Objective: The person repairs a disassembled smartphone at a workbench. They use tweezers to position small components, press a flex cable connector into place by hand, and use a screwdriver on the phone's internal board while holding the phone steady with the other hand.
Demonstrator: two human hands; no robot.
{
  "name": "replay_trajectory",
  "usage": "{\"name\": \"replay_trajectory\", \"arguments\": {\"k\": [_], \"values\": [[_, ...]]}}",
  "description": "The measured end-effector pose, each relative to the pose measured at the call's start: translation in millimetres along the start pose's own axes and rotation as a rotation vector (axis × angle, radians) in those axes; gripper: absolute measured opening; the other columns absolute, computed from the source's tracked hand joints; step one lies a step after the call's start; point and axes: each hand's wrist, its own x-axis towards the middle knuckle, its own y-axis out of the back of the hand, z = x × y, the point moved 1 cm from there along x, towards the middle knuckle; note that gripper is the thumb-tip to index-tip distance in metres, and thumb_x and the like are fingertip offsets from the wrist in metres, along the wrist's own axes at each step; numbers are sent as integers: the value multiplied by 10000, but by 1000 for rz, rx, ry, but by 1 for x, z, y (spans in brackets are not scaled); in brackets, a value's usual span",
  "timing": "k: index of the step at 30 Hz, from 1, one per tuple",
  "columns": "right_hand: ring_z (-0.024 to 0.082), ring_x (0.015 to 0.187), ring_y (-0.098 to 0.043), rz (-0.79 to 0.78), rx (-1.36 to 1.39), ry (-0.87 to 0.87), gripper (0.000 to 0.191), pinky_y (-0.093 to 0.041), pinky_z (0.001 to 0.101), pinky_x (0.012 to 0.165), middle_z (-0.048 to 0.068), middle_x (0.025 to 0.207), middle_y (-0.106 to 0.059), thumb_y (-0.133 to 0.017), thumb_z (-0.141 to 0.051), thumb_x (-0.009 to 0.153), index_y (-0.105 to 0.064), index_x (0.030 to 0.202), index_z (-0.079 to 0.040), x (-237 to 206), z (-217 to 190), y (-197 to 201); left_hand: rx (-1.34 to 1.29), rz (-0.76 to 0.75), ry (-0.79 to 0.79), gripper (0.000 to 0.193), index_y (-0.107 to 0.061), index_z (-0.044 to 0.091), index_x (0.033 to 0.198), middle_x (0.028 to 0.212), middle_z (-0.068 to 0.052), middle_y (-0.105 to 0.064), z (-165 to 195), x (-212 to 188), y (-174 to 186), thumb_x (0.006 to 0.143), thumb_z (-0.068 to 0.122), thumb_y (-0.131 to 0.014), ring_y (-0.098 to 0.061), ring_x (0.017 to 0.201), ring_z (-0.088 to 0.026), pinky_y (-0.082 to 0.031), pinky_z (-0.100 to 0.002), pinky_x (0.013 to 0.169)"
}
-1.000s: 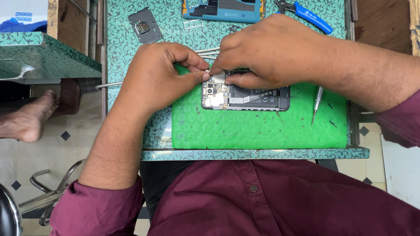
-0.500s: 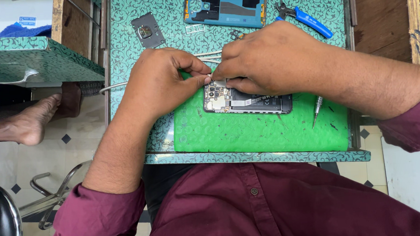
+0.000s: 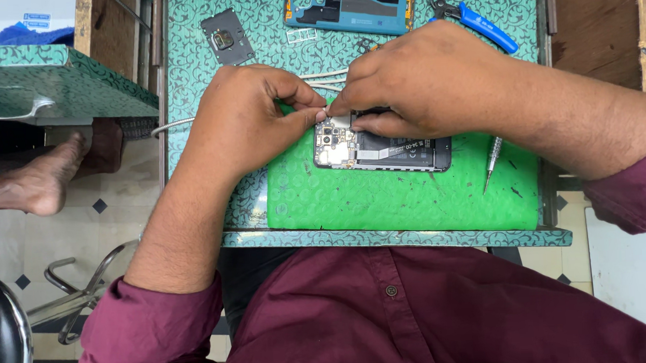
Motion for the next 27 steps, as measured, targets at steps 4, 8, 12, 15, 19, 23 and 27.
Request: {"name": "replay_trajectory", "arguments": {"k": [4,8,12,15,19,23,27], "values": [[251,855,-723,-12,8,-28,298,-555,423,586,-41,954,-733,-717,-423,870,-741,1134,-287,0,2,-2,-41,0,-4,136,-809,100,922,822,-78,-770,0,0,0,822,181,-851,-760,719,-186,-578,-311,659],[264,843,-722,-62,18,-85,364,-548,431,562,-40,1002,-744,-729,-456,849,-723,1177,-298,2,4,-2,-45,6,-33,149,-802,79,923,825,-89,-767,-1,-1,0,829,178,-861,-753,714,-192,-575,-313,653],[268,841,-722,-79,30,-102,362,-552,432,582,-41,1008,-743,-734,-445,843,-718,1173,-298,2,4,-1,-46,16,-60,142,-801,74,924,839,-88,-771,-1,-1,0,835,169,-856,-759,729,-189,-581,-309,663],[268,844,-722,-79,36,-102,356,-551,433,578,-42,1006,-741,-740,-436,836,-718,1161,-292,2,4,-1,-46,20,-45,138,-802,77,922,836,-83,-772,0,-1,-1,836,171,-855,-761,724,-183,-581,-305,658],[267,840,-721,-102,43,-120,352,-550,438,583,-43,1000,-738,-743,-432,834,-712,1152,-284,3,4,-1,-55,20,-20,138,-800,80,918,830,-73,-775,1,-1,-1,833,173,-856,-765,718,-172,-583,-299,652],[269,835,-721,-121,35,-133,354,-552,444,588,-41,996,-735,-745,-435,831,-707,1149,-284,3,4,-2,-62,22,-18,140,-800,82,919,833,-72,-774,1,-1,-1,828,171,-859,-765,722,-173,-583,-300,652],[275,842,-720,-101,39,-111,345,-552,447,590,-41,995,-734,-746,-424,832,-707,1148,-291,2,3,-1,-47,27,-39,137,-799,82,909,840,-72,-771,0,-1,-1,825,170,-863,-757,731,-185,-575,-309,655]]}}
